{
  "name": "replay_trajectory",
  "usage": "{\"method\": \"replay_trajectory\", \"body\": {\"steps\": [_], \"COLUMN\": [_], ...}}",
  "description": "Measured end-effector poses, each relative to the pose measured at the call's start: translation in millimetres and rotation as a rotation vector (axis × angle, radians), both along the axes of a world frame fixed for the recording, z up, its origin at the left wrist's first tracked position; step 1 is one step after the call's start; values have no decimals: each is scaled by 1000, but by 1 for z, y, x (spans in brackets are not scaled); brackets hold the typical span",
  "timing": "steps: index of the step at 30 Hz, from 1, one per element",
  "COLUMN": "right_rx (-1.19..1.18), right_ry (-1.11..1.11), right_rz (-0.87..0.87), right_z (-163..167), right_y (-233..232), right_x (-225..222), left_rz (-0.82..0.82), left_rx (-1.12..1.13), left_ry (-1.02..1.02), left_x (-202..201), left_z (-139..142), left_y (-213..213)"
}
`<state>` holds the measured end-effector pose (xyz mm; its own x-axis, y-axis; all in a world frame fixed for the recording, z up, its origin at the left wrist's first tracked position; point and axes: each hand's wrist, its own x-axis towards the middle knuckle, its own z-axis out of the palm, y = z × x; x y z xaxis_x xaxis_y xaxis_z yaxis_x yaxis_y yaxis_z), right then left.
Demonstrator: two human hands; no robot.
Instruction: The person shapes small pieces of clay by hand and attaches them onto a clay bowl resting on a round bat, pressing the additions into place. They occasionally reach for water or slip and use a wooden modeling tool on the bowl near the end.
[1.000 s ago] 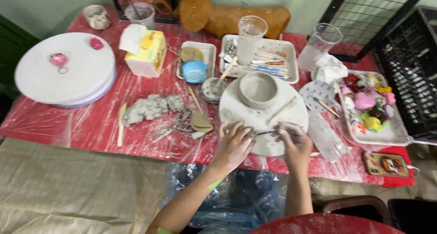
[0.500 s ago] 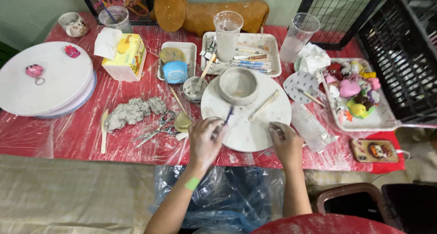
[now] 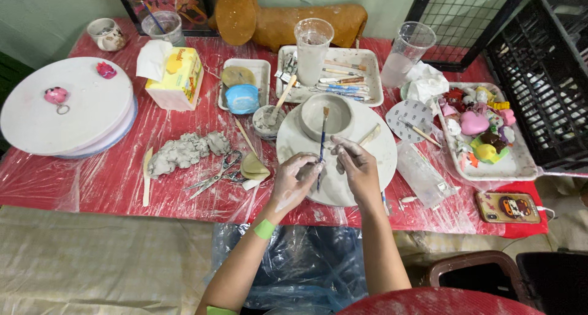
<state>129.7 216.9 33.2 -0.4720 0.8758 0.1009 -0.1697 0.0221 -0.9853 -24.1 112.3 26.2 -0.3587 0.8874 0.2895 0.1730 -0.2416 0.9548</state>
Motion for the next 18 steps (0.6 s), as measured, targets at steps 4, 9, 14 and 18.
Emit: {"method": "replay_trajectory", "body": {"steps": [4, 9, 14, 18], "right_rx": [-126, 188, 556, 864], "right_ry": [48, -56, -184, -450], "right_rz": [32, 71, 57, -4], "right_z": [3, 25, 52, 54], "right_y": [-14, -36, -66, -86], "right_x": [-7, -50, -135, -235], "left_rz": [37, 212, 639, 852], "left_rx": [96, 90, -68, -268], "left_ry": [177, 304, 231, 378], "left_x": [-5, -21, -96, -140], "left_z": [15, 14, 0, 2], "left_y": [-14, -53, -129, -169]}}
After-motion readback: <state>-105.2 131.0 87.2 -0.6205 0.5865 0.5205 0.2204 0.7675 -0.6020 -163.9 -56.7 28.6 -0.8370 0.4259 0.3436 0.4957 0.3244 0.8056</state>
